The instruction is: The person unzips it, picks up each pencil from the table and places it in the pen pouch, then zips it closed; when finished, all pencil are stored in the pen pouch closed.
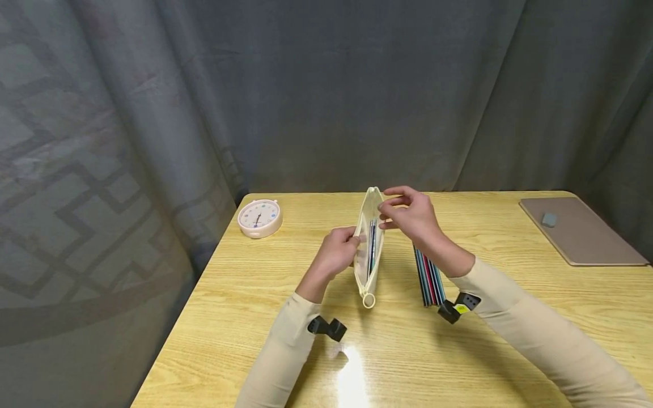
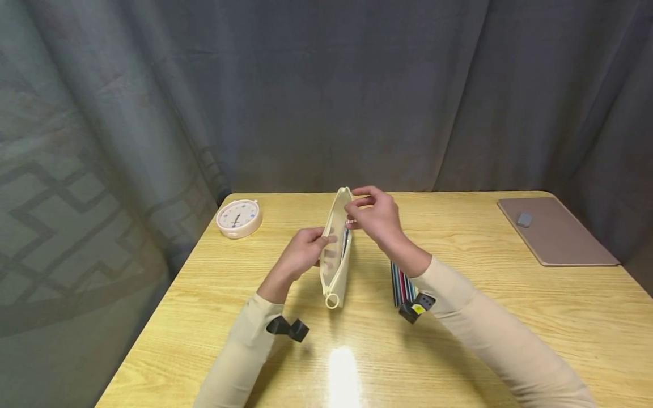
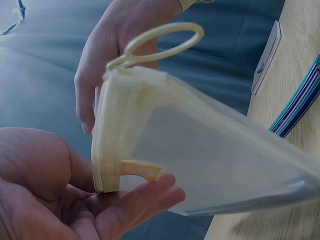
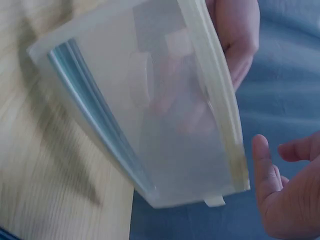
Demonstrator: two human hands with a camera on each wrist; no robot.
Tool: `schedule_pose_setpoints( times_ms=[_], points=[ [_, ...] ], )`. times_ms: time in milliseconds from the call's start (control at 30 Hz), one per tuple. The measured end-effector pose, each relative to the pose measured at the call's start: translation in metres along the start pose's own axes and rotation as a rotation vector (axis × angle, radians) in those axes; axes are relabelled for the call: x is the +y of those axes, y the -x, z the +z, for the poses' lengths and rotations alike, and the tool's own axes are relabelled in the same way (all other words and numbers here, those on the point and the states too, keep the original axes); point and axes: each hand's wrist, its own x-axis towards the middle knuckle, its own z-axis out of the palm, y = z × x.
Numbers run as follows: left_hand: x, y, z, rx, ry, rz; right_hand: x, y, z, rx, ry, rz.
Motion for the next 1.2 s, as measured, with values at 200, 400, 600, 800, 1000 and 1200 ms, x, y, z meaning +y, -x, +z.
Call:
schedule_pose_setpoints(
  times_ms=[200,400,600,800,1000,1200],
  points=[
    [0.001,0.001,0.0,0.008,0.006,-0.008,0.008,-0.004,-0.017,-0.037,0.072,0.056],
    [0.001,0.001,0.0,0.0,0.027,-0.01,0.029,-0.009,-0.038,-0.106,0.136,0.158],
    [0.0,0.001,0.001,-0.001,0.035,-0.01,0.052,-0.012,-0.059,-0.185,0.17,0.244],
    [0.0,0.001,-0.001,0.001,0.03,-0.013,0.074,-0.016,-0.08,-0.24,0.205,0.283],
    [0.0,0.001,-0.002,-0.008,0.028,-0.021,0.087,-0.018,-0.094,-0.268,0.185,0.371],
    [0.0,0.0,-0.003,-0.016,0.028,-0.023,0.094,-0.021,-0.099,-0.275,0.196,0.405]
  ],
)
